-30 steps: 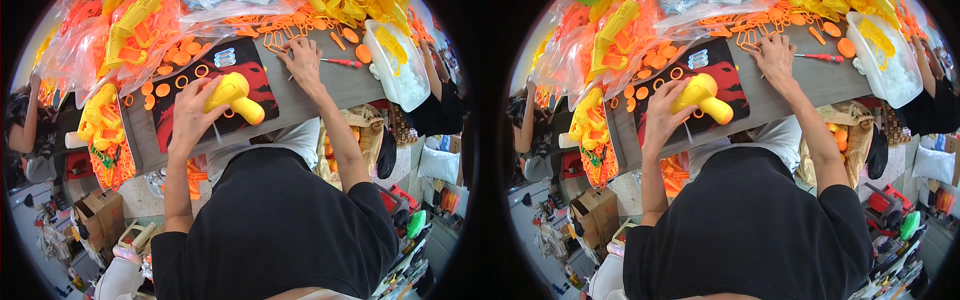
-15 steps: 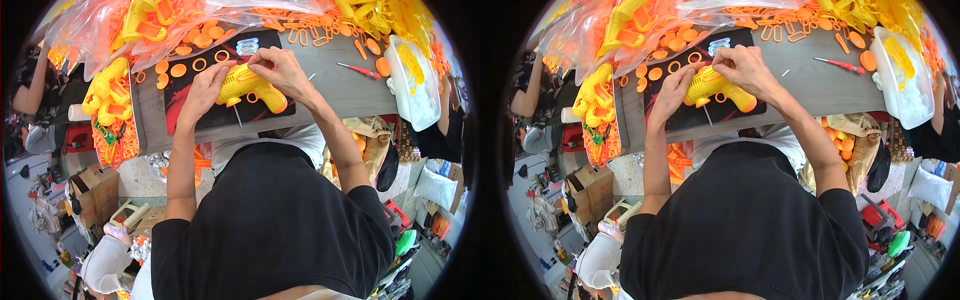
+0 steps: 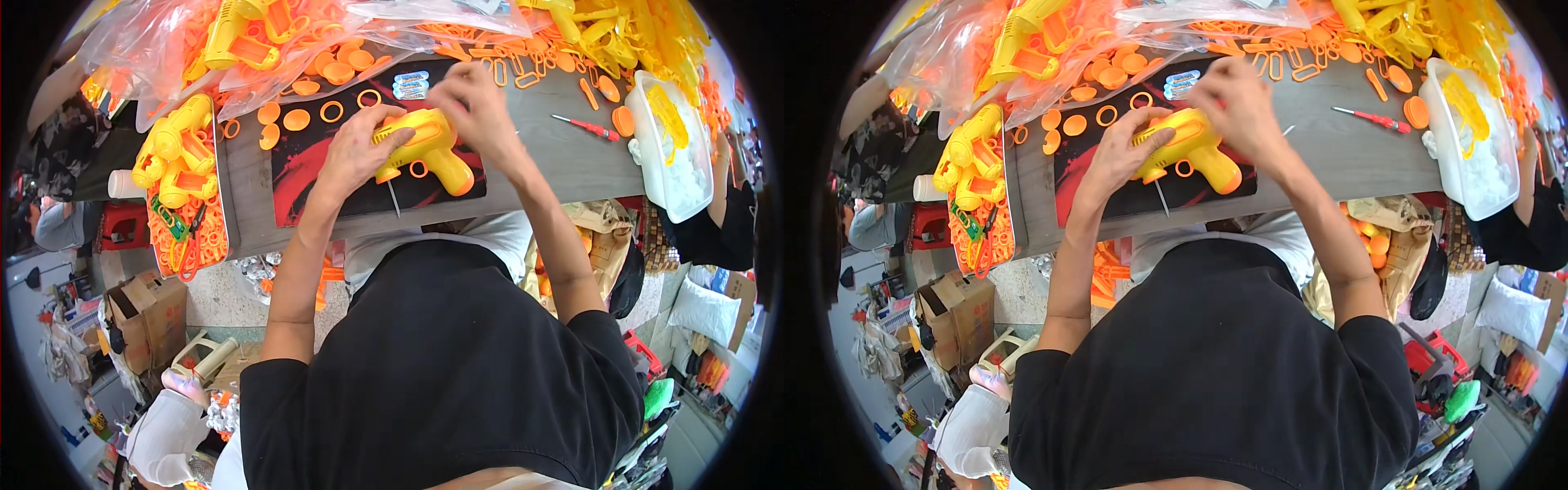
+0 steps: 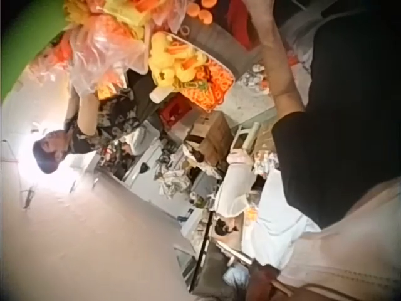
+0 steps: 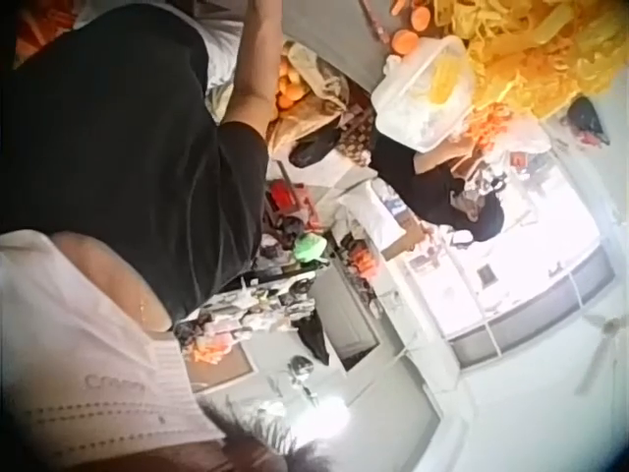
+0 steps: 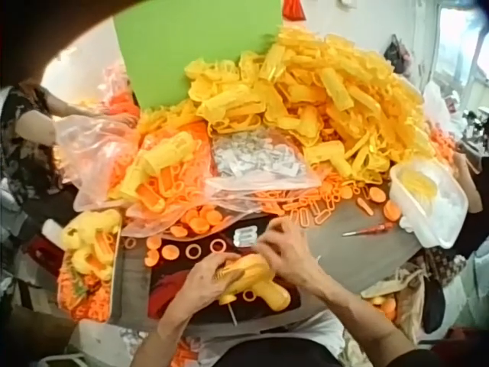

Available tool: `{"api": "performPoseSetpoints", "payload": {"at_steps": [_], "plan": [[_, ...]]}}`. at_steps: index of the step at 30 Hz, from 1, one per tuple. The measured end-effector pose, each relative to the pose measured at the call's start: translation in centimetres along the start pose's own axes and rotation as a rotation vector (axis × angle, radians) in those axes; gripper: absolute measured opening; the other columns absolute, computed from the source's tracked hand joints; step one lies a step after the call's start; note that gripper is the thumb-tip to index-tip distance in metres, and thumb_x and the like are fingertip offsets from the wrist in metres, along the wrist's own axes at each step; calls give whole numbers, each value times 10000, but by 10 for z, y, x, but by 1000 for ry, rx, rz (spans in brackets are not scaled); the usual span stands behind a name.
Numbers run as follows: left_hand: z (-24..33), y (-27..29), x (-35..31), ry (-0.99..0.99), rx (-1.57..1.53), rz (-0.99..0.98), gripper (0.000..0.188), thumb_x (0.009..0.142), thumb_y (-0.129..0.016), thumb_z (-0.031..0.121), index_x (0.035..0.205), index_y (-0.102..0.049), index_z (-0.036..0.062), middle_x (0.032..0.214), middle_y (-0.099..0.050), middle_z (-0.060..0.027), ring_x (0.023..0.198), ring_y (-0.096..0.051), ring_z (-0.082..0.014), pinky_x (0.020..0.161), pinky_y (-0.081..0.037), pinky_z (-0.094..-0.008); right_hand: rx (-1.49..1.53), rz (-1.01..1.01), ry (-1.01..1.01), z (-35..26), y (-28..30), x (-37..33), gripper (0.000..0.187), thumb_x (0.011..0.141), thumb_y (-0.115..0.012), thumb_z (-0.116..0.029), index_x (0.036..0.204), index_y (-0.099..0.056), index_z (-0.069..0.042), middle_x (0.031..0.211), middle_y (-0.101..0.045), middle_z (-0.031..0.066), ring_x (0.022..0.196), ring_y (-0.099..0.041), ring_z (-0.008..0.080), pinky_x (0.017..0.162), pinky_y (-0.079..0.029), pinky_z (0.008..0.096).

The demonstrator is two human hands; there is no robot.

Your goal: Assembling plastic toy guns by attaching components and applying stickers.

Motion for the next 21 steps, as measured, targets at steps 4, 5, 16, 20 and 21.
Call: {"api": "performPoseSetpoints", "payload": {"at_steps": [4,5,16,20,21], "plan": [[2,2,-2,-48,31,28,468,888,-662,457,1132,-655,57,1046,-659,-150,1012,-628,-307,882,-484,-398,-144,-18,-344,73,-24,36,275,833,-736,-342,918,-721,-81,1033,-592,129,985,-578,282,854,-437,443],[0,3,-2,-41,21,39,468,891,-656,461,1130,-655,59,1044,-659,-148,1012,-627,-310,880,-484,-399,-239,-118,-383,76,-39,41,323,808,-755,-382,910,-721,-77,1050,-591,139,1016,-582,302,847,-446,468],[17,4,1,-208,22,254,497,818,-768,365,1139,-635,10,1034,-650,-152,926,-630,-294,843,-500,-396,238,-96,-558,87,-24,31,275,875,-732,-308,887,-670,-41,826,-632,13,815,-550,103,777,-421,245],[27,13,20,-137,-127,402,452,824,-785,209,1203,-632,18,1014,-662,-97,868,-626,-174,789,-524,-314,614,-200,-508,39,5,24,203,906,-715,-247,929,-636,-61,857,-616,-35,827,-539,52,770,-423,223],[32,14,23,-140,-129,396,452,824,-785,209,1203,-632,18,1014,-662,-97,868,-626,-174,789,-524,-314,687,-221,-518,31,8,21,194,907,-714,-234,940,-635,-60,861,-617,-35,839,-545,48,779,-424,218]]}}
Point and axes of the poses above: each hand's wrist, its own x-axis towards the middle knuckle, its own y-axis out of the back of the hand, z = x × y, the point moved 5 cm from there along x, towards the middle knuckle
